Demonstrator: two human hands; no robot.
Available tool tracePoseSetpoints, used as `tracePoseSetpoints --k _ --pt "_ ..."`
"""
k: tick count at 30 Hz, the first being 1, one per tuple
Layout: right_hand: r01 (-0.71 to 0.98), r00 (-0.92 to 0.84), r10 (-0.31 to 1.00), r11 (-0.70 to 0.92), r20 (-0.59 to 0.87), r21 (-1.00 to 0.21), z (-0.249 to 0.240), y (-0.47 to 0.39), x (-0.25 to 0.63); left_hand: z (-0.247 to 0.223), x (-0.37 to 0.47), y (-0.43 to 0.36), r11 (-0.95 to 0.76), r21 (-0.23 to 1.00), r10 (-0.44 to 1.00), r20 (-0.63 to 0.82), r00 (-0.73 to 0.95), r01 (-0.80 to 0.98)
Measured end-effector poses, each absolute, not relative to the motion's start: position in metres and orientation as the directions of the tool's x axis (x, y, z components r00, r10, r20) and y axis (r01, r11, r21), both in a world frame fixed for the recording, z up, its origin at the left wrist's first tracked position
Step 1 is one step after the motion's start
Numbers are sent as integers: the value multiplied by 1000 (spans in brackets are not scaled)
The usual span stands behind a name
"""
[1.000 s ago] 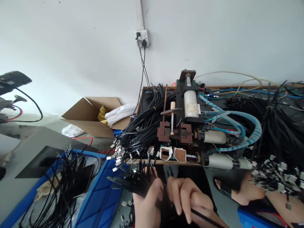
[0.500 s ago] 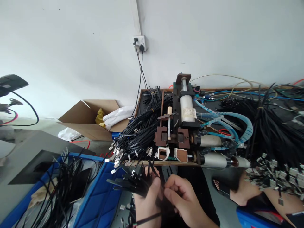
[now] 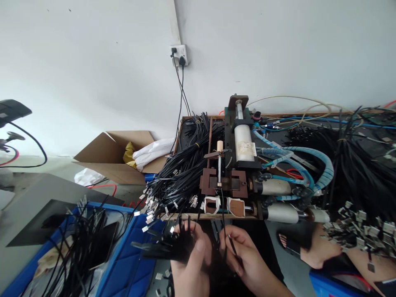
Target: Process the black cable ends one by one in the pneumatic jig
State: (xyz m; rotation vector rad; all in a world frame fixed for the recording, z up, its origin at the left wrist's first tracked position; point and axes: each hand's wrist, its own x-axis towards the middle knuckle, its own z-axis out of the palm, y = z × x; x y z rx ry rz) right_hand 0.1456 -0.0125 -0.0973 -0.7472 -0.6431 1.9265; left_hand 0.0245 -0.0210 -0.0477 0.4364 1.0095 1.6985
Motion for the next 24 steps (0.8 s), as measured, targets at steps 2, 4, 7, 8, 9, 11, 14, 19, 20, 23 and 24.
tracePoseSetpoints --k 2,4,7,8,9,11,14,19,20,23,24 --pt "-619 -376 894 -437 -242 -653 -98 -10 144 -50 23 -21 -117 784 939 -113 -326 -609" --pt "-638 -383 889 -452 -252 -624 -98 -8 143 -53 19 -19 -135 784 960 -48 -276 -606" --pt "-661 -384 885 -462 -263 -591 -98 -7 144 -57 16 -17 -134 785 972 -16 -236 -605" --pt "-667 -386 884 -464 -263 -583 -98 -7 144 -58 15 -17 -130 782 972 -21 -234 -610" --pt "-669 -390 882 -468 -264 -578 -98 -7 144 -58 15 -18 -127 778 973 -22 -230 -615" --pt "-664 -406 875 -481 -264 -573 -98 -7 145 -57 15 -19 -127 770 974 -21 -224 -625" --pt "-654 -436 863 -498 -255 -570 -98 -5 145 -57 15 -22 -123 764 975 -27 -222 -633" --pt "-645 -469 849 -517 -242 -563 -100 -2 144 -61 11 -24 -112 759 976 -38 -215 -642" --pt "-643 -475 847 -520 -239 -563 -100 -2 144 -61 11 -24 -109 758 976 -40 -213 -643" --pt "-638 -492 837 -533 -238 -556 -101 -1 143 -62 9 -25 -104 758 976 -46 -212 -644" --pt "-639 -495 836 -535 -237 -552 -101 -1 143 -61 10 -25 -101 759 976 -49 -212 -643"
